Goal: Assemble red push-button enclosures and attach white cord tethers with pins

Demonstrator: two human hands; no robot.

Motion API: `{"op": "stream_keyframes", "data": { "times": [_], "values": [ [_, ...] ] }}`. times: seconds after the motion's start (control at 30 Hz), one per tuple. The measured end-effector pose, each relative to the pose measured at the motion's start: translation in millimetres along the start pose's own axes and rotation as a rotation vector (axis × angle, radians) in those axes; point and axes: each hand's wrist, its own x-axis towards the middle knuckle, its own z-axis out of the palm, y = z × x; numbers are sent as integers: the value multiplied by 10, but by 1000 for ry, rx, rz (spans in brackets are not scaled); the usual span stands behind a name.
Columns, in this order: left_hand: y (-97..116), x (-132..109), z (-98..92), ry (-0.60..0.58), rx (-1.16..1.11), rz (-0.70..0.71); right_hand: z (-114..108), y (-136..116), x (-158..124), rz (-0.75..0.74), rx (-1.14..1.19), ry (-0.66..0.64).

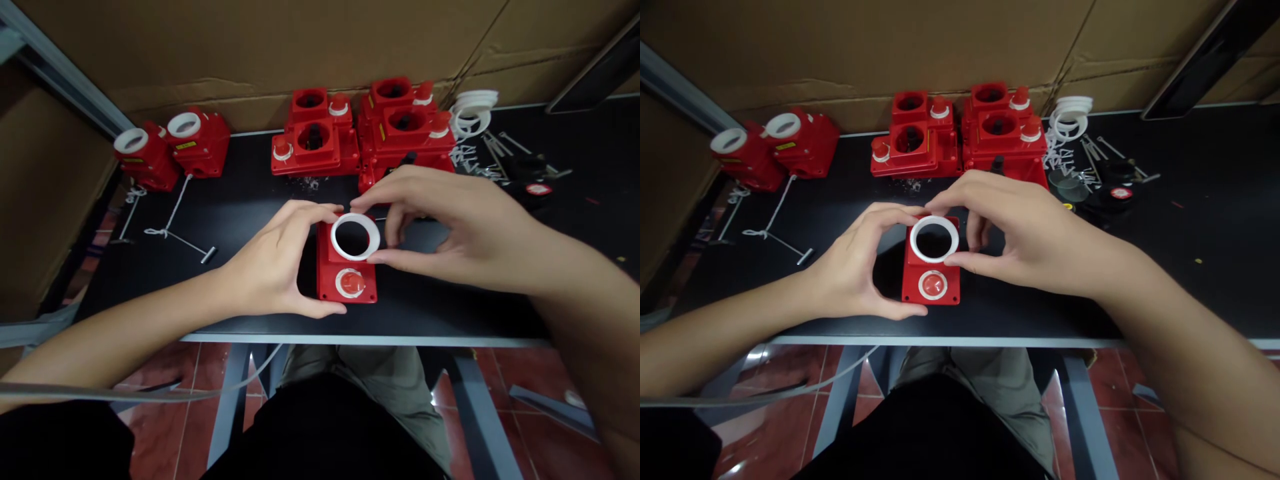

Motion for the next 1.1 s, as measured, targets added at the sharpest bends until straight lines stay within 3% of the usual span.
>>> {"op": "stream_keyframes", "data": {
  "times": [0.3, 0.53, 0.83, 1.1],
  "values": [
    [4, -19, 19, -25, 20, -51, 150, 111, 26, -49, 42, 49],
    [52, -21, 29, -28, 21, -22, 243, 147, 49, 94, 21, 126],
    [-14, 13, -7, -5, -3, -35, 52, 88, -5, 66, 136, -22],
    [-52, 18, 31, 12, -68, -52, 99, 120, 31, 67, 142, 12]
  ]
}}
